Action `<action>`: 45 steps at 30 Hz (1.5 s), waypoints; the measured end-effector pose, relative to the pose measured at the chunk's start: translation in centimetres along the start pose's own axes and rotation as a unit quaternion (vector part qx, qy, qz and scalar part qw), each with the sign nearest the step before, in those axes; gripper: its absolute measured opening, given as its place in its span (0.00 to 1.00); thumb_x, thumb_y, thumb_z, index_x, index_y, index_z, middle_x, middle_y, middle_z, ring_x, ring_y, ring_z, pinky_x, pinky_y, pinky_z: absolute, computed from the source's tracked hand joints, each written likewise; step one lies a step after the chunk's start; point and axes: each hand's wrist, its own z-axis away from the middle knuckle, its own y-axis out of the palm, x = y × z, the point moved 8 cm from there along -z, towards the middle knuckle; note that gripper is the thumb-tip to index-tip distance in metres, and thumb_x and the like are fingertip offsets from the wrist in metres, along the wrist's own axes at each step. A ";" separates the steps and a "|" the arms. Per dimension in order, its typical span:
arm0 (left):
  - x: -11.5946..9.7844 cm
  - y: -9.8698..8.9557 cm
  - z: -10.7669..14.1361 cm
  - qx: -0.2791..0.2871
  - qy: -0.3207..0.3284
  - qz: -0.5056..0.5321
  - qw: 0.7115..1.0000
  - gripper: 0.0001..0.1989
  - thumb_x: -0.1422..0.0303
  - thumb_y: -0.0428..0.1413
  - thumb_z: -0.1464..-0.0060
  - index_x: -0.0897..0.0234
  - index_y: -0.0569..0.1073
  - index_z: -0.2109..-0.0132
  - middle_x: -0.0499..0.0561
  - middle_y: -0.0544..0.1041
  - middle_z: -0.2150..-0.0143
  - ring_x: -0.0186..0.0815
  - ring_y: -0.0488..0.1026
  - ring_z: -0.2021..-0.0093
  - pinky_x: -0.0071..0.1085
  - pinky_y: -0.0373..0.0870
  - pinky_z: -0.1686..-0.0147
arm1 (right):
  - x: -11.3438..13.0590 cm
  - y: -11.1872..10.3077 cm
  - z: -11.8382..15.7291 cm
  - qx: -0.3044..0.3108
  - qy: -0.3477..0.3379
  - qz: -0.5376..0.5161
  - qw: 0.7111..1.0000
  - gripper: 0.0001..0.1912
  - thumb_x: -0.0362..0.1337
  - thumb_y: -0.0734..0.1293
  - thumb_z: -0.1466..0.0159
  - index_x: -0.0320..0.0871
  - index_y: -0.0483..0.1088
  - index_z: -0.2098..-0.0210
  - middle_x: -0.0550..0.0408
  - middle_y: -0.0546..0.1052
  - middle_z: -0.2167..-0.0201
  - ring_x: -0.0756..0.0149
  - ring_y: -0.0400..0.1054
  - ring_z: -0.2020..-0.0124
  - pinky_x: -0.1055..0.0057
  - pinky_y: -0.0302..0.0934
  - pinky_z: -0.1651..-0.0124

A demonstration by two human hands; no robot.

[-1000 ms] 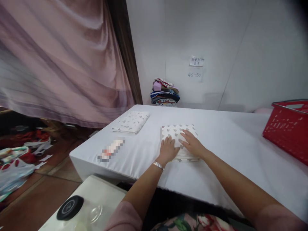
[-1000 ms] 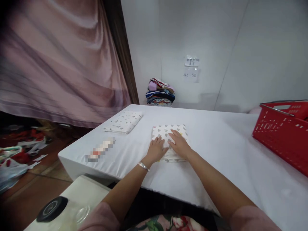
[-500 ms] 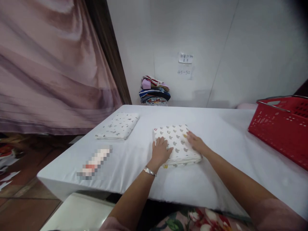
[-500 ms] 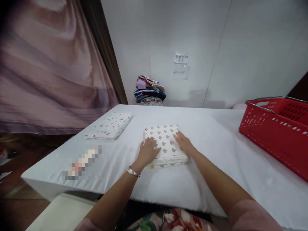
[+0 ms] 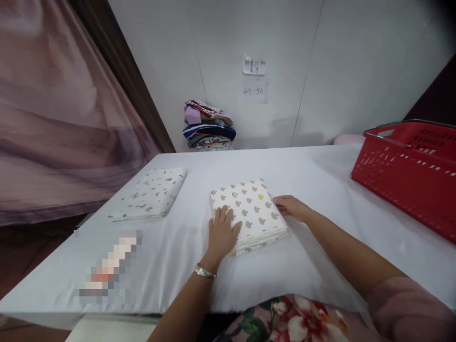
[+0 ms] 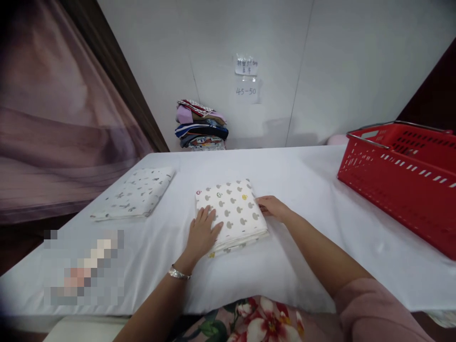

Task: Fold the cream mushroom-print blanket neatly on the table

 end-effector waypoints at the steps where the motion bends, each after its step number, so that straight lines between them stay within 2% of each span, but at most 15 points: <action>1: 0.0 0.1 0.0 0.002 0.000 -0.001 1.000 0.27 0.55 0.42 0.39 0.60 0.58 0.37 0.53 0.50 0.32 0.46 0.44 0.32 0.51 0.52 0.40 | 0.1 0.1 -0.2 0.001 0.005 -0.013 1.000 0.10 0.40 0.68 0.43 0.40 0.73 0.64 0.47 0.78 0.63 0.67 0.72 0.68 0.71 0.68 0.66; 6: 0.1 0.2 0.0 0.001 0.003 -0.009 1.000 0.27 0.56 0.42 0.39 0.60 0.58 0.36 0.53 0.49 0.31 0.46 0.43 0.32 0.51 0.53 0.40 | -0.4 0.7 -0.7 0.003 0.018 -0.039 0.999 0.13 0.37 0.69 0.46 0.39 0.73 0.62 0.49 0.78 0.66 0.66 0.71 0.68 0.71 0.67 0.66; 8: 0.1 0.2 0.0 0.004 0.005 -0.011 1.000 0.27 0.56 0.42 0.39 0.60 0.57 0.36 0.53 0.49 0.31 0.46 0.43 0.32 0.51 0.53 0.40 | -0.8 0.0 -1.1 -0.036 -0.005 -0.001 0.999 0.15 0.36 0.70 0.48 0.39 0.72 0.61 0.52 0.78 0.69 0.66 0.71 0.70 0.72 0.65 0.70; 11: 0.2 0.4 0.1 0.014 0.005 -0.013 1.000 0.26 0.57 0.42 0.39 0.59 0.57 0.36 0.52 0.49 0.31 0.46 0.43 0.32 0.50 0.53 0.40 | -0.7 -1.0 -1.4 -0.093 -0.074 0.086 0.989 0.14 0.36 0.69 0.49 0.40 0.72 0.63 0.56 0.76 0.74 0.68 0.68 0.74 0.73 0.61 0.73; 14: 0.3 0.3 0.3 0.021 0.004 -0.013 1.000 0.26 0.57 0.43 0.39 0.60 0.56 0.36 0.53 0.49 0.31 0.45 0.43 0.32 0.50 0.53 0.40 | -0.7 -1.0 -1.4 -0.071 -0.092 0.116 0.986 0.12 0.38 0.68 0.48 0.40 0.73 0.64 0.58 0.74 0.76 0.69 0.67 0.75 0.74 0.59 0.74; 19: 0.3 -1.0 -0.8 0.041 0.015 -0.029 0.999 0.25 0.56 0.47 0.41 0.59 0.63 0.40 0.55 0.56 0.34 0.48 0.51 0.34 0.55 0.53 0.41 | -0.1 -0.5 -1.4 -0.014 -0.007 0.032 0.999 0.15 0.40 0.68 0.45 0.41 0.71 0.59 0.53 0.77 0.68 0.67 0.70 0.71 0.72 0.65 0.69; 23: 0.0 -2.8 -3.9 -0.038 0.028 -0.061 0.997 0.26 0.55 0.47 0.41 0.63 0.65 0.41 0.58 0.57 0.34 0.50 0.49 0.34 0.54 0.50 0.39 | 2.0 0.0 -3.2 -0.017 -0.006 -0.014 1.000 0.12 0.41 0.66 0.42 0.41 0.72 0.62 0.51 0.77 0.65 0.68 0.71 0.67 0.73 0.66 0.65; 25: 0.1 -2.3 -5.2 -0.057 0.029 -0.071 0.995 0.28 0.55 0.48 0.42 0.67 0.63 0.40 0.61 0.56 0.34 0.51 0.48 0.34 0.52 0.49 0.39 | 2.5 0.1 -4.6 -0.037 -0.003 -0.028 0.999 0.11 0.42 0.66 0.41 0.41 0.71 0.65 0.50 0.78 0.66 0.67 0.71 0.68 0.73 0.65 0.67; 27: 0.4 -1.0 -5.9 -0.048 0.028 -0.071 0.996 0.30 0.54 0.47 0.42 0.69 0.62 0.39 0.63 0.56 0.35 0.52 0.50 0.34 0.52 0.50 0.39 | 2.7 0.4 -5.7 -0.050 -0.001 -0.018 0.999 0.12 0.44 0.66 0.41 0.41 0.71 0.66 0.50 0.78 0.67 0.66 0.71 0.69 0.72 0.65 0.68; 30: 1.0 0.5 -6.0 -0.038 0.026 -0.065 0.997 0.31 0.54 0.45 0.41 0.69 0.60 0.37 0.62 0.55 0.34 0.50 0.49 0.34 0.51 0.50 0.39 | 3.0 0.2 -6.4 -0.092 -0.038 0.066 0.993 0.13 0.41 0.66 0.43 0.41 0.72 0.62 0.51 0.78 0.65 0.66 0.71 0.68 0.72 0.63 0.67; 32: 1.2 0.9 -5.8 -0.035 0.023 -0.059 0.997 0.31 0.53 0.44 0.41 0.67 0.59 0.37 0.60 0.53 0.33 0.49 0.48 0.33 0.51 0.49 0.38 | 3.6 -0.2 -6.2 -0.143 -0.084 0.178 0.970 0.13 0.38 0.66 0.44 0.41 0.72 0.59 0.53 0.77 0.66 0.66 0.70 0.66 0.73 0.62 0.64; 34: 1.4 1.0 -5.6 -0.024 0.017 -0.051 0.998 0.31 0.53 0.43 0.41 0.67 0.58 0.36 0.59 0.52 0.33 0.49 0.47 0.33 0.52 0.48 0.38 | 4.0 -0.4 -5.9 -0.182 -0.115 0.290 0.933 0.14 0.36 0.64 0.43 0.41 0.72 0.57 0.55 0.77 0.68 0.66 0.69 0.66 0.73 0.60 0.62; 39: 1.3 0.7 -5.7 0.015 0.003 -0.023 1.000 0.32 0.52 0.41 0.40 0.66 0.56 0.35 0.58 0.50 0.32 0.48 0.45 0.32 0.53 0.47 0.38 | 4.3 -0.3 -5.6 -0.184 -0.114 0.422 0.881 0.21 0.38 0.61 0.40 0.40 0.66 0.47 0.52 0.76 0.65 0.64 0.69 0.63 0.70 0.60 0.58; 42: 0.9 0.0 -6.3 0.025 -0.006 -0.022 0.999 0.32 0.51 0.43 0.41 0.67 0.59 0.37 0.60 0.51 0.33 0.50 0.45 0.33 0.55 0.45 0.38 | 6.4 1.1 -4.6 -0.196 -0.168 0.505 0.824 0.26 0.39 0.59 0.38 0.40 0.61 0.42 0.45 0.72 0.52 0.58 0.66 0.51 0.65 0.59 0.50; 45: 0.4 -1.5 -7.6 -0.029 0.002 -0.037 0.999 0.33 0.50 0.43 0.42 0.68 0.61 0.38 0.62 0.52 0.33 0.51 0.43 0.32 0.54 0.40 0.37 | 8.7 4.5 -3.3 -0.187 -0.284 0.551 0.762 0.28 0.42 0.56 0.35 0.40 0.55 0.38 0.44 0.58 0.37 0.56 0.50 0.37 0.61 0.50 0.40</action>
